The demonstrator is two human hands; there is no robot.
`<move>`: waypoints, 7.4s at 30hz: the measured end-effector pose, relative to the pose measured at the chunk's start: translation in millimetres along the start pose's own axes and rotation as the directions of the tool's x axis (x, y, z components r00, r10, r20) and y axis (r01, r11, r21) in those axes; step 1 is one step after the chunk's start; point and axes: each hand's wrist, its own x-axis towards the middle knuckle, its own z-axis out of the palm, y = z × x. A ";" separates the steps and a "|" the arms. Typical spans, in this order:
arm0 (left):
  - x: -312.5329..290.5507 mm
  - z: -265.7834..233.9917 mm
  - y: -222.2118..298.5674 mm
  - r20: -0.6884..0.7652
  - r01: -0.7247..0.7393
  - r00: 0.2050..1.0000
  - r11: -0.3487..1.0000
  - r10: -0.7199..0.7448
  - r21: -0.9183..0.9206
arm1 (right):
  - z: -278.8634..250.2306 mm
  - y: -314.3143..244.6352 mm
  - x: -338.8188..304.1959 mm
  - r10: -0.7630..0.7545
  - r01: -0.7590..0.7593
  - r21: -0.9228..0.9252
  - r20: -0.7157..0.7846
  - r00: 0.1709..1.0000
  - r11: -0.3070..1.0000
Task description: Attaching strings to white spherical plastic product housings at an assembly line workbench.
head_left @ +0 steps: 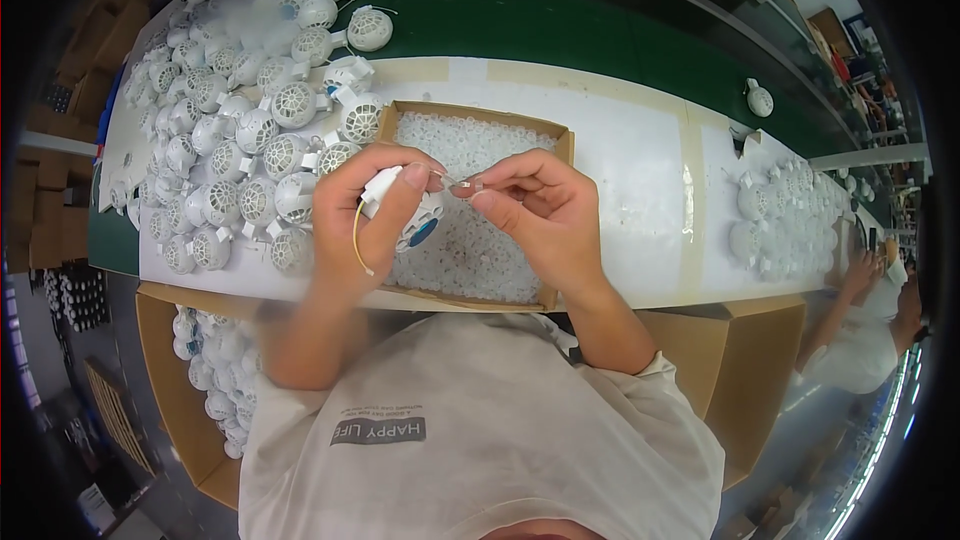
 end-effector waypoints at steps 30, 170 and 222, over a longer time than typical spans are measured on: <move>-4.7 -7.6 -11.6 0.368 -0.072 0.930 0.964 -0.028 0.255 | -9.4 6.3 9.3 -0.044 0.111 -0.295 0.226 0.973 0.949; -179.5 -202.3 88.6 -0.122 0.490 0.803 0.530 -0.583 0.692 | 90.1 22.8 21.4 0.000 0.567 -0.718 0.620 0.785 0.403; -13.5 -0.7 -20.4 0.266 0.329 0.944 0.645 -0.197 -0.690 | -32.3 3.1 13.3 0.108 -0.106 -0.122 0.009 0.994 0.987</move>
